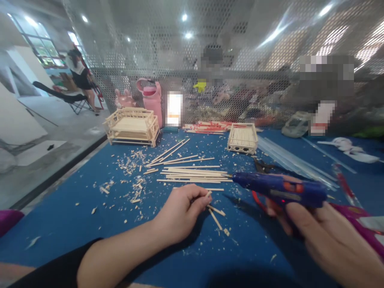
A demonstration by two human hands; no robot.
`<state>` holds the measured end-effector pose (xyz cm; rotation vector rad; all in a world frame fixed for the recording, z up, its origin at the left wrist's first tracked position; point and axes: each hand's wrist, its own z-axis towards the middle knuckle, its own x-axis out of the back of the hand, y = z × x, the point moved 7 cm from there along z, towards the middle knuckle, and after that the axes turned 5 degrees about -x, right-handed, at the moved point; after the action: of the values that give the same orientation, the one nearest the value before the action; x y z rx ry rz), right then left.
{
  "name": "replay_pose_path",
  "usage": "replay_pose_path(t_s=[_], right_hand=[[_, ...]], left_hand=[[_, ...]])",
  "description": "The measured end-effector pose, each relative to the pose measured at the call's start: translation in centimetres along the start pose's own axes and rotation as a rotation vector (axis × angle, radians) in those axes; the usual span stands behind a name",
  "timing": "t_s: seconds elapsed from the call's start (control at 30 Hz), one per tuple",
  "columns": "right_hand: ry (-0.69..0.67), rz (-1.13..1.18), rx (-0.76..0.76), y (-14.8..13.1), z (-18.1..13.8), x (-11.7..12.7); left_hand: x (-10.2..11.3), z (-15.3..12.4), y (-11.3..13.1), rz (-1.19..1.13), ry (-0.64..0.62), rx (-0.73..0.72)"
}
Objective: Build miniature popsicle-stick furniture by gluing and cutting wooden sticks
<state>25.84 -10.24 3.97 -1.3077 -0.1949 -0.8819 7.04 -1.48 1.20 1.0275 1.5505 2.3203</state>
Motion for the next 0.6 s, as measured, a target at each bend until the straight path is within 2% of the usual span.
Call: replay_pose_path(t_s=[0.07, 0.13, 0.3, 0.4, 0.53, 0.6], right_hand=[[0.043, 0.065, 0.011, -0.8, -0.1, -0.9], [0.005, 0.146, 0.020, -1.9, 0.0, -2.5], [-0.037, 0.346, -0.005, -4.2, 0.8, -5.9], [-0.071, 0.424, -0.046, -4.3, 0.6, -6.9], [-0.291, 0.426, 0.018, -4.2, -0.4, -7.9], [-0.318, 0.339, 0.059, -3.5, 0.4, -7.3]], left_hand=[[-0.7, -0.2, 0.2, -0.125, -0.008, 0.048], [-1.9, -0.3, 0.6, -0.282, -0.017, 0.086], [-3.9, 0.4, 1.7, -0.414, 0.029, 0.034], [-4.1, 0.6, 2.1, -0.526, 0.072, 0.013], [-3.6, 0.3, 2.6, -0.668, 0.090, 0.000], [-3.0, 0.1, 2.4, -0.678, 0.127, 0.027]])
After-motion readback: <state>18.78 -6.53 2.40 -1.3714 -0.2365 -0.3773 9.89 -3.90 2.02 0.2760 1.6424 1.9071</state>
